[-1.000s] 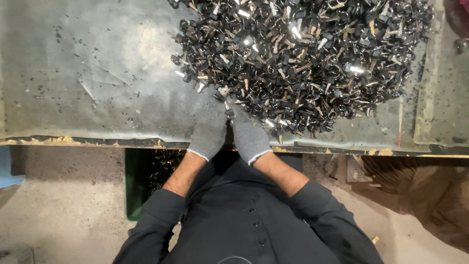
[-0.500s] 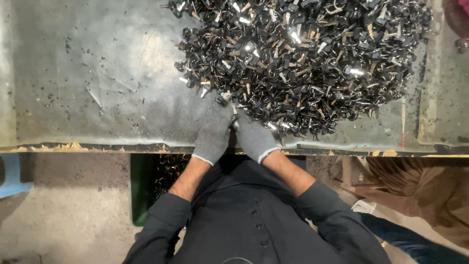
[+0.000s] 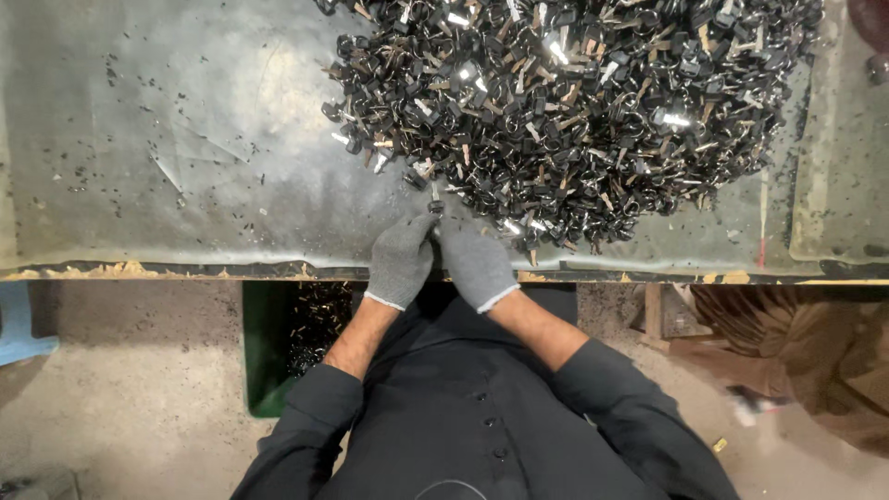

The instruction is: The person, wearing gloves, sits at a workbench and sorts through a large pile of small black metal components, picking up individual pieces, handling them, and dropping selected pieces into a green bin below the table. The sorting continues steadily throughout the episode.

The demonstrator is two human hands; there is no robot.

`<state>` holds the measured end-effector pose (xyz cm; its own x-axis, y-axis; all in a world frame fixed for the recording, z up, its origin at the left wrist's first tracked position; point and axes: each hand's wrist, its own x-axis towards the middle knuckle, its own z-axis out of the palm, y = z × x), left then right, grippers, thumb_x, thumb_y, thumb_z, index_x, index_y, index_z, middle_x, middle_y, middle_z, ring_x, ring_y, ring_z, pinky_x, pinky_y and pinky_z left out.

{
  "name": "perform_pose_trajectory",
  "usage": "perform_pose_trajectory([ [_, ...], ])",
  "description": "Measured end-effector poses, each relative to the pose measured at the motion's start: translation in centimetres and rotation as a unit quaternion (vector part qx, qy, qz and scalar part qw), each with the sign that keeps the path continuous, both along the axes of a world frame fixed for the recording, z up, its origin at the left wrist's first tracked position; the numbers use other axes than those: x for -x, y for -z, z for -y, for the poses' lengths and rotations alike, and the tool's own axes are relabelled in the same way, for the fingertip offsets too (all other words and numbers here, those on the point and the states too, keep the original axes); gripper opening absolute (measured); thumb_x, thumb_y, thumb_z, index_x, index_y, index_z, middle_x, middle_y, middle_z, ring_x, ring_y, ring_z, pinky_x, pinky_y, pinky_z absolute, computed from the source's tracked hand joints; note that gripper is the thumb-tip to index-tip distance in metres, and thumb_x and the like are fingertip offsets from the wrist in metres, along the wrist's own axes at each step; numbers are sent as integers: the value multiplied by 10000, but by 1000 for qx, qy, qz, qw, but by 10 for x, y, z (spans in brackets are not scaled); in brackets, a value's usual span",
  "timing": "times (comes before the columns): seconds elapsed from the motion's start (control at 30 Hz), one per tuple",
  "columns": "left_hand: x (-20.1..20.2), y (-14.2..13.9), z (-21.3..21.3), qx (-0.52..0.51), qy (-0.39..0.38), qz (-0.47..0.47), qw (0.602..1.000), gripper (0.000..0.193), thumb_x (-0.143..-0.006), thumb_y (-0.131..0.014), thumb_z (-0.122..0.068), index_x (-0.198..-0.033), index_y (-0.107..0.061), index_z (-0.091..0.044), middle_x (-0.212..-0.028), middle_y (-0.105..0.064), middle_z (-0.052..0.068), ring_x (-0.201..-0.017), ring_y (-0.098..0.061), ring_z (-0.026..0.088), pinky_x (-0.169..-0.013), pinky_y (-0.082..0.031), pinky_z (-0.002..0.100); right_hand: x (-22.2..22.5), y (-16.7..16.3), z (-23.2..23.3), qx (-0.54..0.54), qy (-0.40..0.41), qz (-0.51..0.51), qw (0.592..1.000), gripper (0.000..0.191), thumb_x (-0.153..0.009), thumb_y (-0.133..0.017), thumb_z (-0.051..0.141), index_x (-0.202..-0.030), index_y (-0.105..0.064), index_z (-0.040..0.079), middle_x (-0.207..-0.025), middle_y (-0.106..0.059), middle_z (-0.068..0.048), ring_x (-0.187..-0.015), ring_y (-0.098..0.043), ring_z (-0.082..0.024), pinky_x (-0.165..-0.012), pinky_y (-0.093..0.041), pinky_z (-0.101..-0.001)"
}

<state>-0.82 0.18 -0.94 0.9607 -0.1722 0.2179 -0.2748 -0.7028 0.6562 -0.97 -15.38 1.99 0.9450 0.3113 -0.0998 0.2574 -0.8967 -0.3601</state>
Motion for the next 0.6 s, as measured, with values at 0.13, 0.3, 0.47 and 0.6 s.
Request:
perform_pose_trajectory([
  [0.13,3,-5,-1,27,-24,25,999,379,-826,-635,34,-1182,-674,-89,-930,-688,149,-841,-683,369,-741,-552,483,-22,0,1,-71,-23,-74,994,380,-952,-585,194,-1282,-512,20,-1221,-653,-265,-1073,-701,-411,-819,-588,-495],
  [0.3,11,-9,2,-45,-58,-27,997,363,-809,-705,-58,-1170,-682,-77,-810,-678,139,-736,-672,368,-654,-521,503,-23,-2,11,24,-102,-125,987,238,-1021,-527,146,-1221,-570,23,-1423,-565,-286,-866,-758,-369,-756,-633,-456],
  [0.47,9,0,1,-61,-70,6,996,156,-851,-767,-205,-858,-671,-82,-798,-673,153,-727,-666,365,-644,-512,496,5,5,16,8,-36,-75,996,358,-997,-572,169,-1275,-534,-51,-1165,-676,-273,-917,-730,-391,-729,-612,-478],
  [0.6,5,3,0,-62,-45,4,997,137,-796,-750,-202,-853,-685,-96,-770,-669,136,-705,-674,354,-637,-527,495,4,9,12,-25,-48,-7,999,482,-889,-558,80,-1311,-504,-146,-1306,-633,-316,-803,-734,-396,-603,-600,-479],
])
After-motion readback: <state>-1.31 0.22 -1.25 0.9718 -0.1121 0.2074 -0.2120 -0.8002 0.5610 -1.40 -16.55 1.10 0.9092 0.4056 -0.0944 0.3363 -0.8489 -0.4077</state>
